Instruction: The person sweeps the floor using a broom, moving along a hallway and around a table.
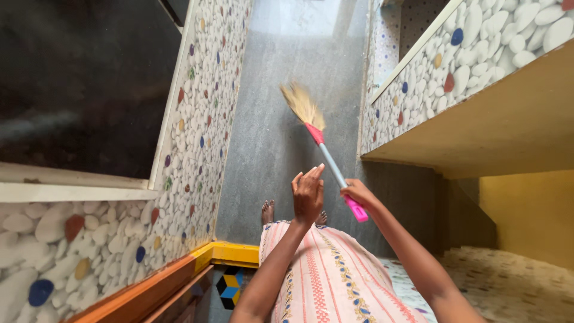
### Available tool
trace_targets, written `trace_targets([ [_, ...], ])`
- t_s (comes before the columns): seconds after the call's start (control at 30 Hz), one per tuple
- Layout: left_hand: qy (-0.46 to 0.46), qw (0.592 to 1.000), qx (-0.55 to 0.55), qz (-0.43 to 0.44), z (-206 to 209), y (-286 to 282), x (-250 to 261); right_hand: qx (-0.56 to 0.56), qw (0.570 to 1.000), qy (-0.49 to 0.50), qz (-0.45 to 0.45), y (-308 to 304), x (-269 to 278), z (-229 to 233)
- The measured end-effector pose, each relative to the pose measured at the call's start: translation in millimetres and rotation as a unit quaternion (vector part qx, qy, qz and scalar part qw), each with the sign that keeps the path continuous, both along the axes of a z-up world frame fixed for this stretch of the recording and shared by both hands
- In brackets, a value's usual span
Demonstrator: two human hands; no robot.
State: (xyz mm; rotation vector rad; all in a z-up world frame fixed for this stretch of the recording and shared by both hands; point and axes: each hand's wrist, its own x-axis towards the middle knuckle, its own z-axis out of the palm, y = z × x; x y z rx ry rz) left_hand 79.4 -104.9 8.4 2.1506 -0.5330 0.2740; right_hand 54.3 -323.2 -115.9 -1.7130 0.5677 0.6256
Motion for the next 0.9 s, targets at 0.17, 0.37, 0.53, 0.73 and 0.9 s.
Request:
trace_targets([
  [0.17,-0.009,0.999,-0.004,-0.034,-1,18,15,0.232,0.970,0.033,-0.063,6,-50,27],
  [0.37,-0.011,0.997,-0.001,-0.072,8,56,43,0.414,0.864,0.267,-0.103,9,-55,11],
  [0.53,-0.019,0.995,0.011,-0.095,13,85,68,0.148,0.941,0.266,-0.152,26,-31,8],
  [0.73,-0.017,0.990,0.016,-0.142,10,102,84,-0.072,0.992,0.093,-0.038,88,23,-12],
  [0.9,-0.014,0.977,0.048,-0.206,9,110,93,0.116,0.979,0.032,-0.162,145,-8,1],
])
